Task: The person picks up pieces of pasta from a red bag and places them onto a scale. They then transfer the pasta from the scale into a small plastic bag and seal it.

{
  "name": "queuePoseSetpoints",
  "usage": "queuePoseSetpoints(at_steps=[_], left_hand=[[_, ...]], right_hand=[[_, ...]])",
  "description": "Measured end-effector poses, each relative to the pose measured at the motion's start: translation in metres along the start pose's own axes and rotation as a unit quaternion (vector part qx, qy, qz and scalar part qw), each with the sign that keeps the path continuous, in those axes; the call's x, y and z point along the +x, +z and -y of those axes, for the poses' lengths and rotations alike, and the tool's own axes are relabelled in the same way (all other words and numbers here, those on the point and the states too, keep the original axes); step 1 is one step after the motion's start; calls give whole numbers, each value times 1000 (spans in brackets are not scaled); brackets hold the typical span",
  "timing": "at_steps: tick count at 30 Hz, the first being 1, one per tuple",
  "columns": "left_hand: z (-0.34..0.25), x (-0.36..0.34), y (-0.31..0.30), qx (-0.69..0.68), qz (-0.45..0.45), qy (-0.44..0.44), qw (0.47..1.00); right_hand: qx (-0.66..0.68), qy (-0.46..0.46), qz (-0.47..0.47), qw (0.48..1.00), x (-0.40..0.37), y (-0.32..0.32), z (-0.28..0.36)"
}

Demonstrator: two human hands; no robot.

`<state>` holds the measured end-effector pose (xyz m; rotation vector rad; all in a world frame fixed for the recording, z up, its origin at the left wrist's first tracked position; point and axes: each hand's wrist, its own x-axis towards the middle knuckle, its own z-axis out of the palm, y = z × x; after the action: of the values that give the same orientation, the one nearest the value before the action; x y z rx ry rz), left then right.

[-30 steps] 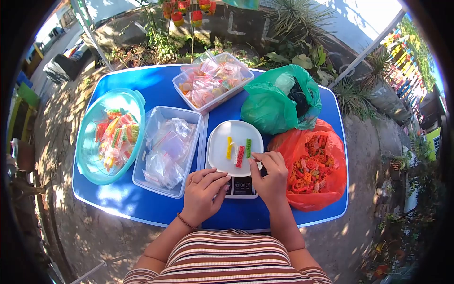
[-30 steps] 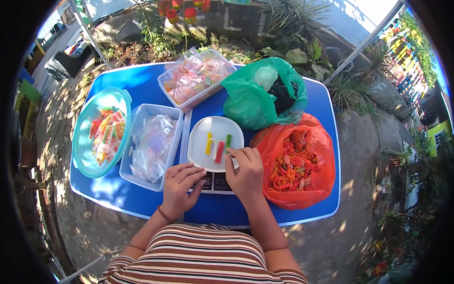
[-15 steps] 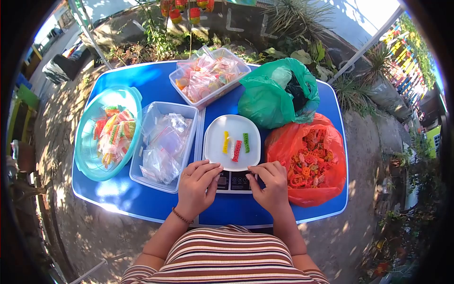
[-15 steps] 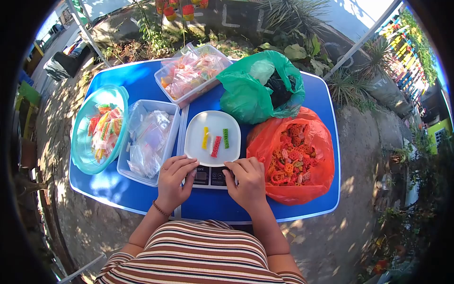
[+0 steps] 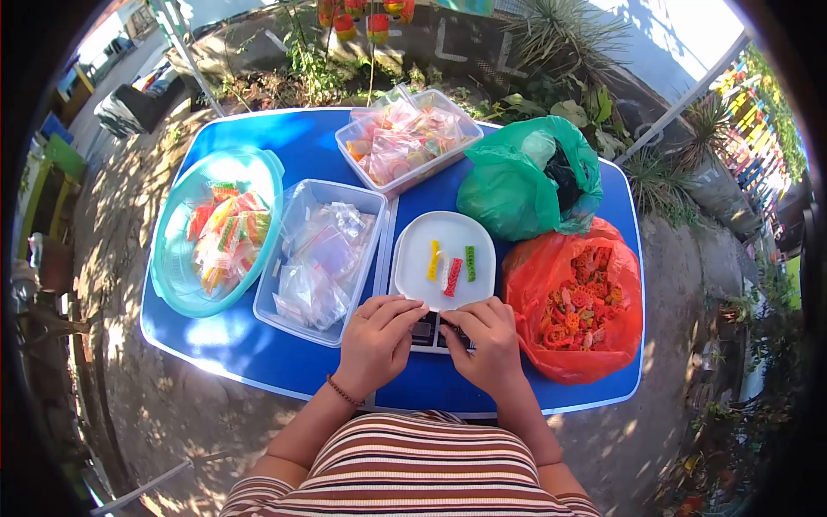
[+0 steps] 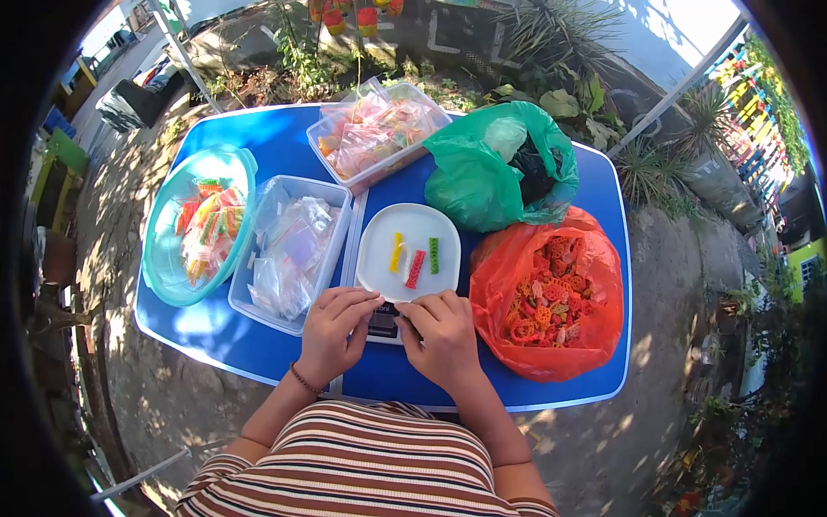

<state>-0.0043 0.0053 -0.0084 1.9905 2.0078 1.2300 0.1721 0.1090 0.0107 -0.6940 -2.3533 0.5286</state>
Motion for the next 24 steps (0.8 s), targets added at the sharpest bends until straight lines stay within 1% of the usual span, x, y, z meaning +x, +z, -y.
queuePoseSetpoints(at_steps=[2,5,8,10,14,15,18,21,24], left_hand=[[1,-4,-4,21,-20,2,1000],[-2,-6,-24,131,-68,-6,989],[8,-14,-40,188,-104,-68,974],[18,-21,-47,204,-121,-104,966],[32,-30,-58,214,-143,-137,956],[35,-32,-58,216,-145,-143,955],[35,-33,-63,202,-149,-158,955],[35,-34,-65,192,-148,-164,956],[38,-37,-65,190,-149,-170,955]], right_hand=[[11,-28,8,1000,11,8,7],[22,-69,17,997,32,22,17],[35,-104,28,994,50,41,28],[46,-122,32,991,60,58,36],[92,-123,105,983,77,94,47],[52,-131,101,985,81,102,51],[-109,-58,213,969,89,111,68],[-50,-19,197,979,87,122,66],[22,-20,123,992,83,118,63]])
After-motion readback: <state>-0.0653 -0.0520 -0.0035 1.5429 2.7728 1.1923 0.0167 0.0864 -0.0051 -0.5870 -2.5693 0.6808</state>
